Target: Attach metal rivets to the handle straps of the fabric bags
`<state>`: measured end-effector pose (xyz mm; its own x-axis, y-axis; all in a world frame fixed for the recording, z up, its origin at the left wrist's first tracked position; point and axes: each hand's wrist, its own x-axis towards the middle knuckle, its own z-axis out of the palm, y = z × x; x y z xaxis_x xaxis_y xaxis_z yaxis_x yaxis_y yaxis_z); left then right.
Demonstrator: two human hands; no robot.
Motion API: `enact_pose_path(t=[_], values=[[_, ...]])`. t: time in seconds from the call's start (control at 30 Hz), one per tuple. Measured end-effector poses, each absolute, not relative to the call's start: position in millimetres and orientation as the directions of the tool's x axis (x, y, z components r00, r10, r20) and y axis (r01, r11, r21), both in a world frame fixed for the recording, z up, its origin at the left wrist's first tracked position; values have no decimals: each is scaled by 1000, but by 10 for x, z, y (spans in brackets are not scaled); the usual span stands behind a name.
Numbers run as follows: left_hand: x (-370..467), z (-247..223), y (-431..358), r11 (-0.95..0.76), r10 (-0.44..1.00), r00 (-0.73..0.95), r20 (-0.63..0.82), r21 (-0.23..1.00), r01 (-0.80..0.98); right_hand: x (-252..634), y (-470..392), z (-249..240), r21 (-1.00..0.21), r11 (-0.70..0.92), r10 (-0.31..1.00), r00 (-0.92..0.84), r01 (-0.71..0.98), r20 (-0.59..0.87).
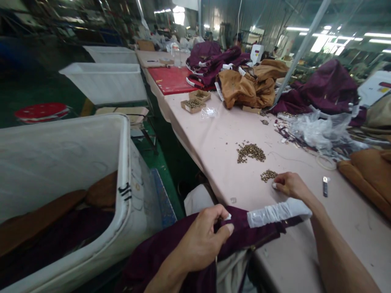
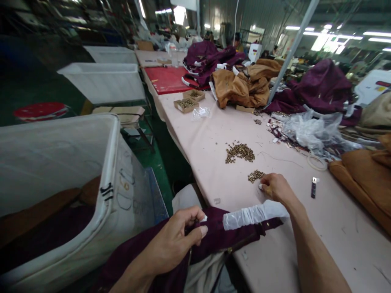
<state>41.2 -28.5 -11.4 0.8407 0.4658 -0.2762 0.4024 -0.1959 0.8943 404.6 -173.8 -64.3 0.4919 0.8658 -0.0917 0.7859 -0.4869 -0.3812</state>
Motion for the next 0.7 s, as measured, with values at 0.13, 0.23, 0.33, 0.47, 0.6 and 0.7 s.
enact_pose_path(t=[0.13, 0.23, 0.33, 0.47, 0.6, 0.7], values=[[430, -109, -277, -211, 482, 841, -246, 899, 384, 4050, -1765, -787, -417, -485, 864, 494, 768, -97], [430, -101, -280, -216, 496, 834, -240, 897, 386, 4099, -1766, -821, -437, -482, 866, 487, 759, -110], [415, -118, -287, -196, 511, 829, -226, 909, 369, 4127, -1803, -844, -451, -473, 872, 476, 757, -117], [395, -137, -317, -164, 553, 812, -189, 930, 328, 4111, -1885, -889, -483, -420, 900, 421, 768, -112], [367, -135, -352, -161, 525, 824, -213, 926, 342, 4160, -1949, -970, -515, -353, 925, 374, 781, -68], [339, -149, -363, -177, 527, 822, -216, 918, 354, 4173, -1979, -870, -525, -281, 933, 356, 804, 47]])
